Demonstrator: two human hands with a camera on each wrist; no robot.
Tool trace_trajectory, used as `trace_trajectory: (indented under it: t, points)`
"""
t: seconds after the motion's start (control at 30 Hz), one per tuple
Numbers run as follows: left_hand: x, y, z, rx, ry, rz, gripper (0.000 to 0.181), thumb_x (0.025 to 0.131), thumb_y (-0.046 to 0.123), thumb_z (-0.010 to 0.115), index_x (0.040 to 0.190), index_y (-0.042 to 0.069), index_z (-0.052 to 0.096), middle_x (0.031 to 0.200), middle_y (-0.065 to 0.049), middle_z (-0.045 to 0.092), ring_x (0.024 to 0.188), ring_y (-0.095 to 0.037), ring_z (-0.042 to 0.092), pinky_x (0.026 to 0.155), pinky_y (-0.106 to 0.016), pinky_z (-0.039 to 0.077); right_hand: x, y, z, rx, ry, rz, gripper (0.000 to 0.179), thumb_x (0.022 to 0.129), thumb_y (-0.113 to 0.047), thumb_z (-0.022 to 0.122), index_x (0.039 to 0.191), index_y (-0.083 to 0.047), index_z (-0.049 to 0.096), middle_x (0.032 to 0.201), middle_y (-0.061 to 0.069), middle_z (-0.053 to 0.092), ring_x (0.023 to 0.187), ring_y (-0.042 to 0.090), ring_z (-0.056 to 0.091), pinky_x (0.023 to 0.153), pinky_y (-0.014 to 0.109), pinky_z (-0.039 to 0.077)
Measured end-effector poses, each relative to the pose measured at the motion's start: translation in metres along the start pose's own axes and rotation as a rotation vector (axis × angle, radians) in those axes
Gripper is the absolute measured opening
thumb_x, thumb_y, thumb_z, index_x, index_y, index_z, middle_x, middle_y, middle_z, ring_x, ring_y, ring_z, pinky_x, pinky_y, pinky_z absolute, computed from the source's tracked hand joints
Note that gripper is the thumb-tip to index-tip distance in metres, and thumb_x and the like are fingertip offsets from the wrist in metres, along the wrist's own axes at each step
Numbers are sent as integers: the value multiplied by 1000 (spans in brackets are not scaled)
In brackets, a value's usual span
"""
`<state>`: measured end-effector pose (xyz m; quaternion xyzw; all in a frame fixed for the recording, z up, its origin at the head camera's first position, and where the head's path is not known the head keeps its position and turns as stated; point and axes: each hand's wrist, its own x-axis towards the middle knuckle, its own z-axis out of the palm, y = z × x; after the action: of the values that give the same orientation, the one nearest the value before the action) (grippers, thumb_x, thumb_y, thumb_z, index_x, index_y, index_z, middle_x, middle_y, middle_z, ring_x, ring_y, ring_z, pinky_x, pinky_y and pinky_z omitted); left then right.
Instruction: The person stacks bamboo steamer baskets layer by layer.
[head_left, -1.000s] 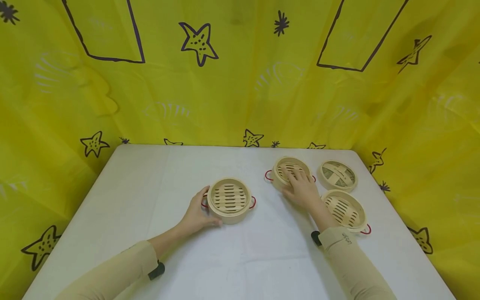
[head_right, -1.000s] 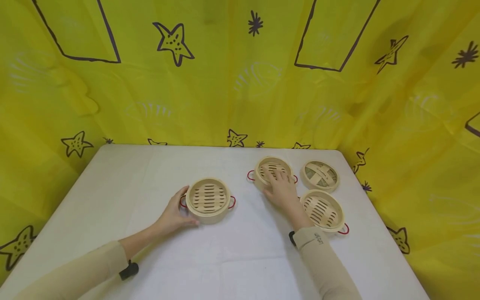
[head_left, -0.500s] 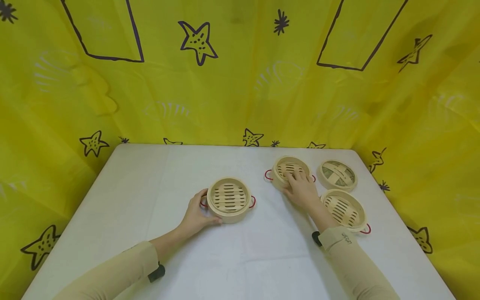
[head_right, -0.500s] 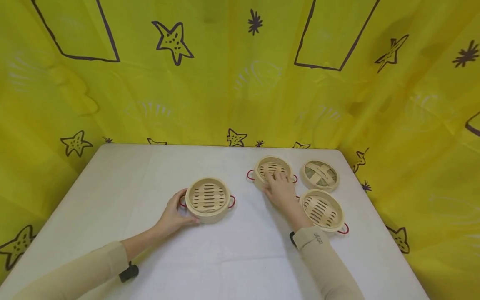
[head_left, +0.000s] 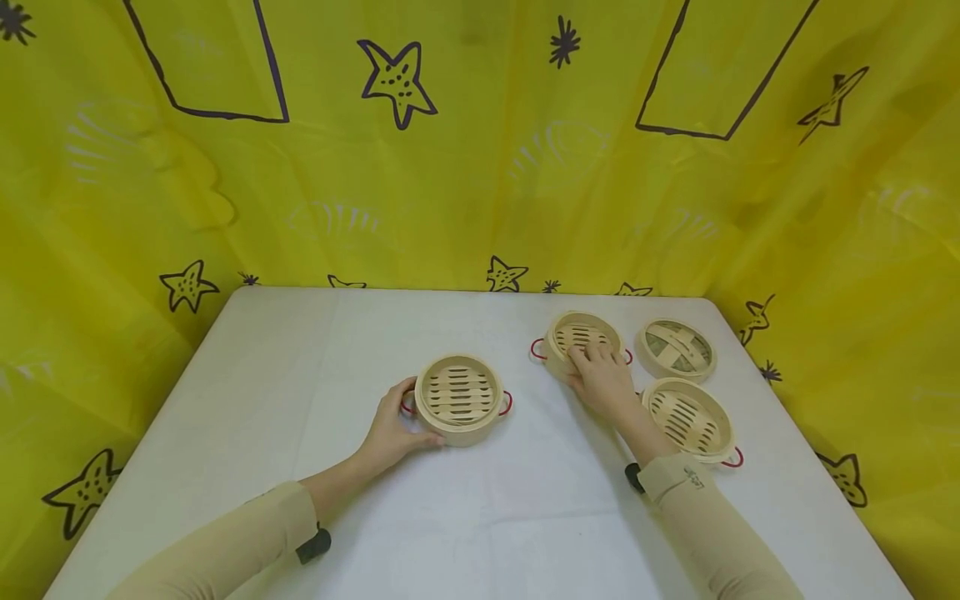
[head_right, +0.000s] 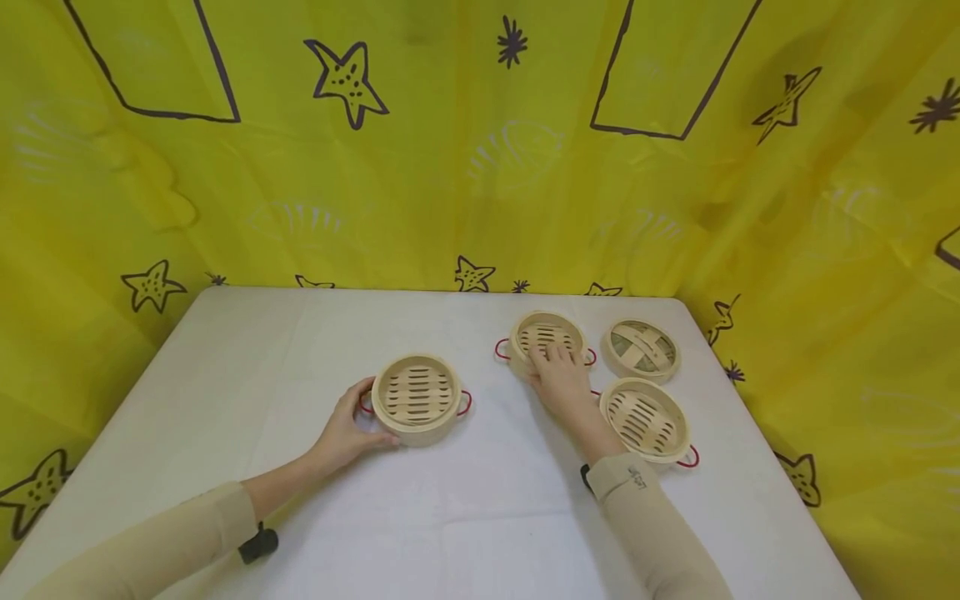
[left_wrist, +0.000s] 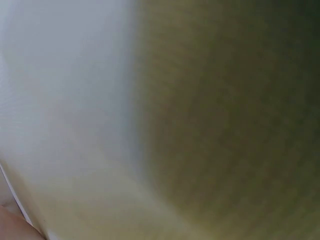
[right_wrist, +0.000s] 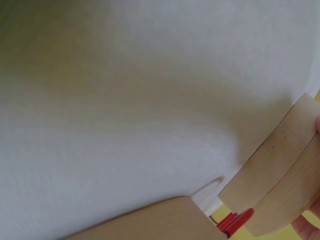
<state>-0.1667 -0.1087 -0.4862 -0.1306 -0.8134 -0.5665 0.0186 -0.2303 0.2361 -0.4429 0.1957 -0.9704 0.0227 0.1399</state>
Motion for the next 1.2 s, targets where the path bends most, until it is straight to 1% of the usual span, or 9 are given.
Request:
trace_trajectory:
  t: [0.13,0.23,0.33,0.43,0.47,0.57,0.67,0.83,1.2]
  points:
    - [1,1,-1,22,-7,-34,97,57,18,86,136,7,33,137,-13,37,128,-30,28,106,-51,20,0,-1,-1,6,-1,8,35,78,-24,71,102,-9,51,92,15,49,98,38,48,80,50,38]
    - [1,0,-1,25,-4,-27,96,56,20,87,136,7,34,136,-12,38,127,-30,29,105,-52,20,0,-2,-2,10,-7,14,34,78,-23,71,103,-8,51,93,15,50,100,38,47,81,50,38]
    - [-2,15,-3,13,-5,-29,93,58,14,86,135,3,35,135,-16,39,127,-34,30,104,-55,20,0,-1,-1,15,-19,16,34,79,-23,70,104,-9,51,95,16,50,101,37,47,82,50,38]
    - [-1,17,-4,12,-7,-39,92,58,11,85,135,2,35,135,-17,40,126,-35,30,104,-56,19,0,0,-1,18,-33,18,33,80,-23,69,104,-9,51,97,16,51,102,38,46,82,51,38]
    - [-1,16,-3,6,-8,-48,92,58,8,85,135,1,35,135,-18,39,127,-36,29,104,-56,18,1,0,-1,19,-38,19,33,81,-23,69,105,-9,51,98,16,50,103,38,46,83,51,38]
    - [3,0,0,4,-1,-42,94,57,9,85,136,4,35,136,-17,39,127,-35,28,104,-56,17,1,0,-2,21,-48,20,32,81,-22,68,106,-9,51,98,16,50,103,38,46,84,51,37]
    - [3,-2,0,1,1,-46,94,57,9,85,136,5,34,137,-16,38,128,-34,27,105,-55,16,1,-1,-3,26,-64,22,32,83,-21,66,109,-9,51,98,16,50,104,38,46,84,51,37]
    - [2,0,-1,12,-2,-50,95,57,17,87,136,9,35,137,-11,39,129,-29,28,106,-52,18,2,-6,-7,34,-77,15,33,84,-22,65,111,-11,51,98,15,49,103,39,46,84,49,36]
    - [-1,4,0,43,18,-39,95,56,19,87,135,6,36,137,-13,40,129,-32,30,106,-52,20,5,-21,-21,28,-64,-18,33,84,-19,65,112,-11,50,101,14,49,104,37,46,90,49,35]
